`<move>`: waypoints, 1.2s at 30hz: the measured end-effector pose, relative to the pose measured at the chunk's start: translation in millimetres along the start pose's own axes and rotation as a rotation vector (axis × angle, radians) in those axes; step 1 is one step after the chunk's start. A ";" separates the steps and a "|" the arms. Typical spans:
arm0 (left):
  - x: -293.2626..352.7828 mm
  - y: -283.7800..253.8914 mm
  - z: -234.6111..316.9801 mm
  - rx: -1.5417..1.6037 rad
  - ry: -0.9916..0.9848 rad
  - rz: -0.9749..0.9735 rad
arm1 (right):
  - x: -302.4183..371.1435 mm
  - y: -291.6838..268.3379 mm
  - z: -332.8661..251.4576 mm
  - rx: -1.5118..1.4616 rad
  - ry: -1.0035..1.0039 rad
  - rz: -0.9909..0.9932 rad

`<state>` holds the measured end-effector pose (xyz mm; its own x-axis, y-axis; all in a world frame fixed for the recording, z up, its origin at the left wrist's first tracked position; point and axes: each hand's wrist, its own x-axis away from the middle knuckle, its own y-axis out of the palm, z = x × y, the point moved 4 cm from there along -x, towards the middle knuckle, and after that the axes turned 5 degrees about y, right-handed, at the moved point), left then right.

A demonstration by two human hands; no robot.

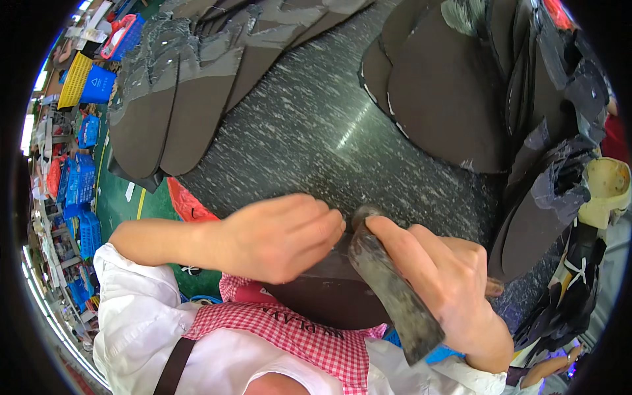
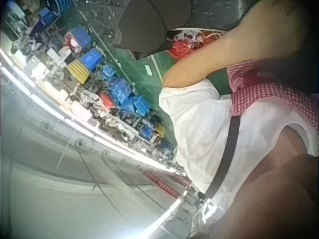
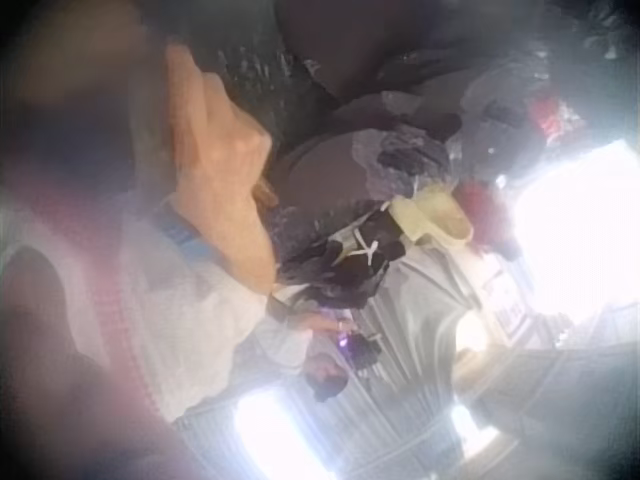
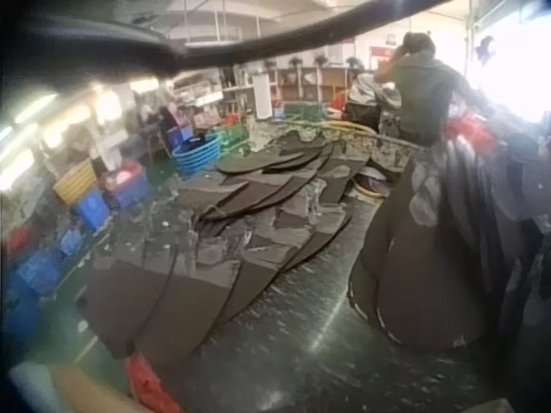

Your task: The person flattens the edges of shoe upper pieces with a hammer, applies adhesive tape strips onto the pieces, and folds and presses the sections together by hand.

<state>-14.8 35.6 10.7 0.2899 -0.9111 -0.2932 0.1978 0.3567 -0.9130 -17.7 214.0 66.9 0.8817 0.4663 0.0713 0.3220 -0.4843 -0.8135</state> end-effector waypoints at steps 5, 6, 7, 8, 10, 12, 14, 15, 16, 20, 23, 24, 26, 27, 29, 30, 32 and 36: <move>13.2 -19.0 -25.7 0.293 -0.275 0.276 | 0.4 1.8 -3.1 -0.043 0.025 -0.027; 17.3 -20.3 -26.8 0.384 -0.289 0.269 | 2.3 3.3 -2.2 -0.034 0.020 -0.009; 17.6 -17.7 -25.5 0.381 -0.292 0.274 | 0.7 1.6 -3.7 -0.031 0.016 -0.011; 17.2 -14.2 -22.0 0.338 -0.256 0.318 | -1.2 -2.0 -6.0 -0.024 0.004 0.004; 18.9 -11.2 -17.5 0.293 -0.223 0.359 | -4.6 -2.7 -6.6 -0.022 -0.009 0.019; 19.4 -9.9 -13.9 0.198 -0.162 0.338 | -7.6 3.7 -6.4 0.039 -0.056 -0.044; 17.3 -9.2 -8.6 0.159 -0.160 0.320 | -12.6 1.7 -7.1 0.024 -0.060 -0.006; 16.5 -9.7 -5.5 0.118 -0.161 0.304 | -13.1 -0.5 -9.2 0.010 -0.068 0.029; 17.4 -9.7 -4.8 0.118 -0.159 0.306 | -12.4 1.5 -10.1 0.012 -0.067 0.030; 22.7 -18.8 -9.2 0.104 -0.228 0.339 | -11.7 4.1 -10.3 0.019 -0.068 -0.045; 30.2 -14.2 -6.8 0.078 -0.312 0.363 | -18.6 0.9 -14.5 -0.071 -0.061 -0.028; 28.6 -12.5 -0.2 -0.055 -0.258 0.340 | -19.0 -1.9 -16.5 -0.074 -0.053 -0.004; 25.2 -9.6 10.5 -0.238 -0.198 0.294 | -21.4 0.6 -17.9 -0.083 -0.061 -0.047; 25.8 -9.7 9.7 -0.245 -0.198 0.291 | -23.9 3.9 -17.9 -0.094 -0.078 -0.090; 26.6 -8.0 3.8 -0.074 -0.252 0.255 | -26.7 1.8 -17.4 -0.113 -0.085 -0.024; 26.3 -9.5 -0.9 0.039 -0.295 0.267 | -24.6 -2.5 -17.6 -0.124 -0.077 0.037; 22.0 -10.1 -11.2 0.154 -0.260 0.280 | -18.9 -1.6 -14.8 -0.134 -0.062 -0.011; -0.7 -24.2 -46.0 0.225 -0.007 0.203 | 3.2 -16.6 3.6 -0.180 0.060 0.123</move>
<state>-62.9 18.1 19.9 0.3510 -0.8151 -0.4609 0.3374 0.5692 -0.7498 -21.5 226.2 78.5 0.9353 0.3534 0.0161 0.2622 -0.6619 -0.7022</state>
